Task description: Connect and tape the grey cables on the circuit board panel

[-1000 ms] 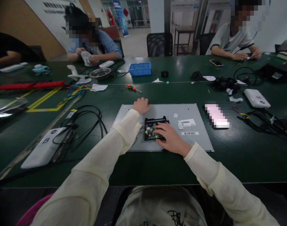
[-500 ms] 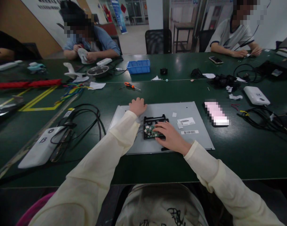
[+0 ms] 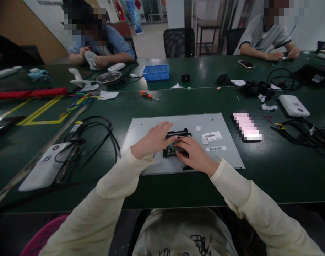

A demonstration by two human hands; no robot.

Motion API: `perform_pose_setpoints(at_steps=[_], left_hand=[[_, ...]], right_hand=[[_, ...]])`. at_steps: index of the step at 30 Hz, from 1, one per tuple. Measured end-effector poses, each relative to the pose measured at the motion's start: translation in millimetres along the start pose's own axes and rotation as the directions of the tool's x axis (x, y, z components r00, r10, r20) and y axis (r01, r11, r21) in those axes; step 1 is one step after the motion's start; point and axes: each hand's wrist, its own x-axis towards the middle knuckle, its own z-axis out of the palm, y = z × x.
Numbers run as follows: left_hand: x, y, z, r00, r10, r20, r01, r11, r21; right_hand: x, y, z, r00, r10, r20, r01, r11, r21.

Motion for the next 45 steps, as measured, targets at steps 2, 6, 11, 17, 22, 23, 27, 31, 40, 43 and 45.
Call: perform_pose_setpoints(at_steps=[2,6,11,17,22,23,27,31,40,43,45], left_hand=[[-9,-7,11.3,0.999,0.037,0.008,-0.037,0.998,-0.050],[-15,-23,30.1,0.994,0.113,-0.004,-0.112,0.980,-0.162],[-16,-28,38.6,0.984,0.173,-0.042,-0.178,0.955,-0.239],[-15,-33,42.9,0.984,0.165,-0.061,-0.175,0.937,-0.301],[-15,-33,45.8,0.988,0.149,-0.033,-0.152,0.938,-0.310],[-15,-33,45.6,0.989,0.147,-0.025,-0.147,0.939,-0.312],[-15,-32,43.7,0.990,0.140,-0.001,-0.132,0.936,-0.325],[-14,-33,43.9,0.992,0.130,0.002,-0.121,0.930,-0.348],[-10,-36,50.2,0.982,0.173,-0.076,-0.189,0.899,-0.395],[-9,-36,50.4,0.982,0.173,-0.080,-0.191,0.888,-0.418],[-9,-37,50.6,0.982,0.172,-0.081,-0.190,0.882,-0.430]], right_hand=[[-1,1,-3,0.999,0.032,-0.013,-0.032,0.999,0.019],[-1,2,-10,0.996,0.089,-0.003,-0.089,0.995,0.048],[1,6,-15,0.990,0.124,-0.061,-0.122,0.992,0.032],[3,19,-32,0.957,0.185,-0.223,-0.197,0.980,-0.034],[0,44,-54,0.918,0.236,-0.318,-0.281,0.954,-0.103],[-1,50,-57,0.919,0.239,-0.313,-0.289,0.949,-0.123],[-7,69,-63,0.924,0.263,-0.277,-0.316,0.934,-0.168],[-9,79,-61,0.924,0.265,-0.275,-0.325,0.924,-0.201],[-7,88,-54,0.950,0.216,-0.224,-0.270,0.931,-0.246],[-5,87,-52,0.960,0.197,-0.200,-0.245,0.934,-0.258],[-2,88,-50,0.965,0.190,-0.180,-0.235,0.933,-0.272]])
